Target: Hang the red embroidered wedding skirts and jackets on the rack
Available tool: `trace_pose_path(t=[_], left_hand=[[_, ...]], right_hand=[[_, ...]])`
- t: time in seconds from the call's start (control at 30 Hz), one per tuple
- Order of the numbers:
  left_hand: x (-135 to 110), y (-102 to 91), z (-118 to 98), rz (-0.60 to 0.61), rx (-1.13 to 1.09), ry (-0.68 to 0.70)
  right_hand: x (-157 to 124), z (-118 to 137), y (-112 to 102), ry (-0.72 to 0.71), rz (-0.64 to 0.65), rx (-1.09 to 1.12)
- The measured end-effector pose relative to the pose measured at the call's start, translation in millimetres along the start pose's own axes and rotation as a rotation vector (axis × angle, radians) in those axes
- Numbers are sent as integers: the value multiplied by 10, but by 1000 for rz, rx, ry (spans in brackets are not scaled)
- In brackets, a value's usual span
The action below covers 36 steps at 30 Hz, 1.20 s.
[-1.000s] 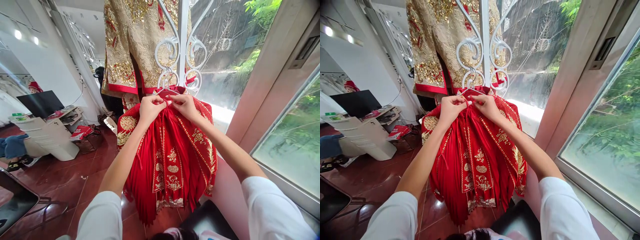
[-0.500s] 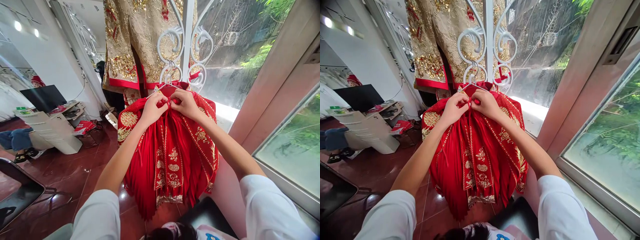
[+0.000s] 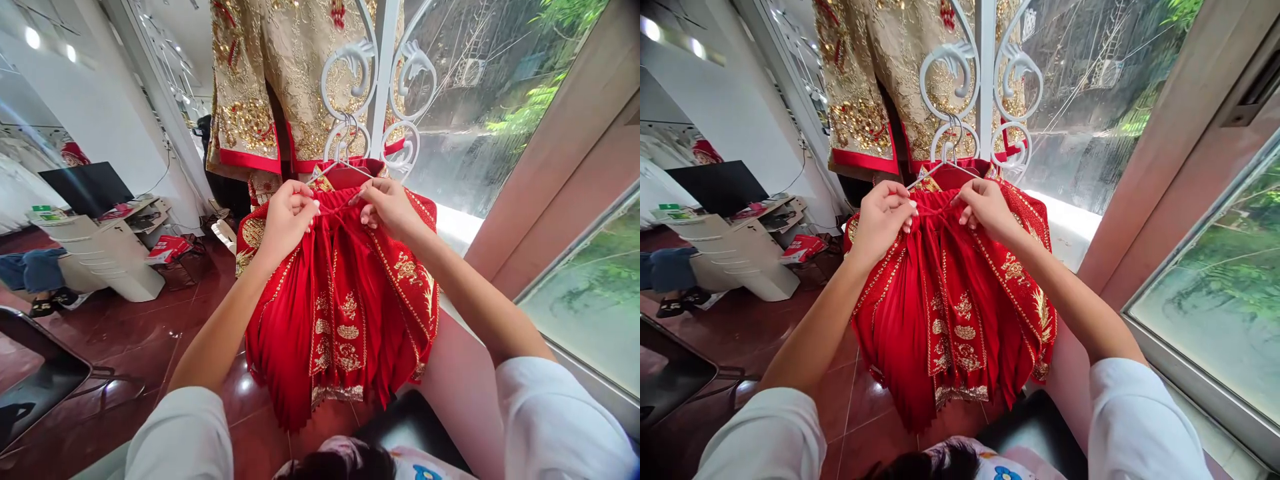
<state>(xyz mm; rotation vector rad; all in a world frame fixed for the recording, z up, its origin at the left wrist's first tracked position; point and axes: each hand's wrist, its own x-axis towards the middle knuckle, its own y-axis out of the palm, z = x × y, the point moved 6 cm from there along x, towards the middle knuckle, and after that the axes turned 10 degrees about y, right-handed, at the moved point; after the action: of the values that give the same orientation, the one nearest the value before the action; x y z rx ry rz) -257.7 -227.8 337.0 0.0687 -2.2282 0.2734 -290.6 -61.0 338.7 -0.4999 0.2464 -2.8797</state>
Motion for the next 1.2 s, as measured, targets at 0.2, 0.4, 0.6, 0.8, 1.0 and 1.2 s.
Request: trace_pose_path(t=[0.2,0.4,0.6,0.8,1.0,1.2], left_hand=[[50,-244,105,-47,114,71],[54,-230,22,-15,224,163],[29,-194,53,70,311,137],[-9,-241,103,0,288,142],[2,-251,146,35,262,107],[-200,-482,74,-58,274,135]], right_hand=[[51,-68,-198,37,61,-119],[29,-98,-288,-129,136,-556],[-77,44,-484,-193,-195,-925],[-152,42,-481,-245,-255,-629],[12,-210,-570,-91,-86,-470],[-788,198,-513,-370,-314,-482]])
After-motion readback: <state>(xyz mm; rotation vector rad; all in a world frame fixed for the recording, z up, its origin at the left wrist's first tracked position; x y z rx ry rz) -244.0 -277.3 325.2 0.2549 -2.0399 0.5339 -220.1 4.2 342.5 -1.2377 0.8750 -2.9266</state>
